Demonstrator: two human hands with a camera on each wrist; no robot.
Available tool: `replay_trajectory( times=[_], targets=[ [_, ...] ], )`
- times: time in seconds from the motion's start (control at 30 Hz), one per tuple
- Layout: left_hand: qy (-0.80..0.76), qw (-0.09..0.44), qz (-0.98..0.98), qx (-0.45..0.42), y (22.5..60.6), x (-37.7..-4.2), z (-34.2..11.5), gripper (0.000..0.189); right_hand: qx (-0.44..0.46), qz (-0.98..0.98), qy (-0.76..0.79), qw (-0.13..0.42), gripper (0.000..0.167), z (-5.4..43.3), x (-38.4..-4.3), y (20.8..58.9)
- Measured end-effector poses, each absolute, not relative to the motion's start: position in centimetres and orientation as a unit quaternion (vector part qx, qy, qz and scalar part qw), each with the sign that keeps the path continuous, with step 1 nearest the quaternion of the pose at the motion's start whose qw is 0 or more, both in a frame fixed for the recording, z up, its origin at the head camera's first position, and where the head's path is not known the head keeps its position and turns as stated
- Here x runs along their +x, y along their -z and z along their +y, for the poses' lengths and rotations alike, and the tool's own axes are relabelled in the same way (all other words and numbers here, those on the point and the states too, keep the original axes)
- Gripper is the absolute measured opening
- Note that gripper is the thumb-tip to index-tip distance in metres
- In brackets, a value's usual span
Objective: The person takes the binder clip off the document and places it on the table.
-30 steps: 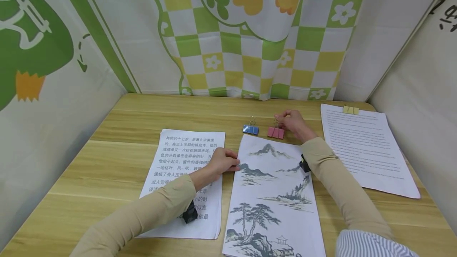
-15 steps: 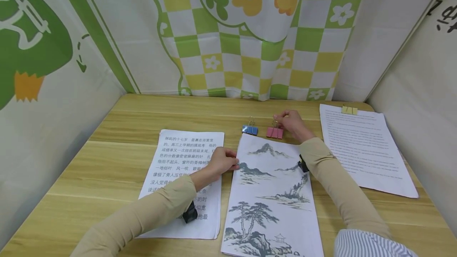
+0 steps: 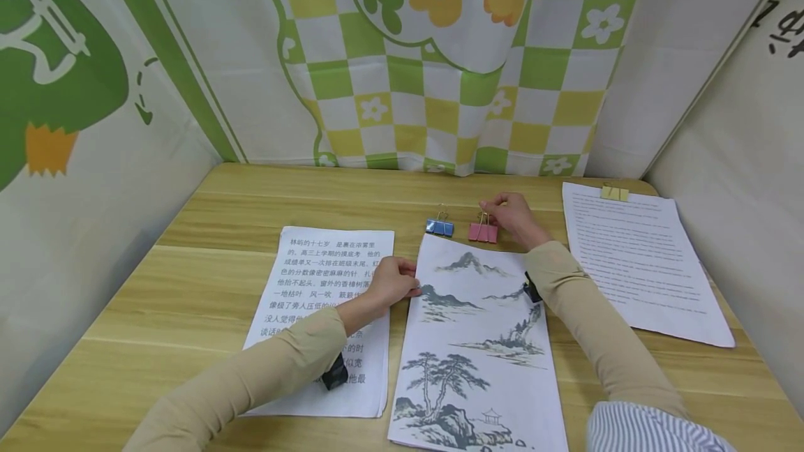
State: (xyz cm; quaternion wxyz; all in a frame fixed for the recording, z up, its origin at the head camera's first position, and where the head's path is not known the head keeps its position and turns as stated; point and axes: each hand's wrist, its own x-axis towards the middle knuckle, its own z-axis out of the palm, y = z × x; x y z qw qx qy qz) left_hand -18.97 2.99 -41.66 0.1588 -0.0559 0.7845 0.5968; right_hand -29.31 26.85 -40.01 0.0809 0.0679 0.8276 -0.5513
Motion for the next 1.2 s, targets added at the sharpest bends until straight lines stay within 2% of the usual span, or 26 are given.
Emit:
replay_trajectory(
  times=[0.23,0.5,0.67,0.9,1.2],
  targets=[
    [-0.579,0.165,0.797,-0.051,41.4,-18.9,3.3,0.044,0.075,0.823,0.558,0.075,0.020,26.9,-29.0,39.9],
    [-0.565,0.162,0.808,-0.033,41.0,-18.6,3.3,0.045,0.077,0.831,0.549,0.055,0.046,27.9,-28.6,40.1],
    [-0.552,0.158,0.819,-0.020,40.9,-18.4,3.2,0.045,0.074,0.827,0.557,0.036,0.049,30.1,-28.2,39.9],
    [-0.548,0.166,0.819,-0.019,40.7,-18.4,3.1,0.042,0.092,0.843,0.529,0.002,0.044,35.7,-25.8,38.9],
    [-0.546,0.169,0.820,-0.030,41.0,-18.7,3.2,0.043,0.223,0.912,0.344,-0.010,0.047,45.5,-21.9,38.7]
  ],
)
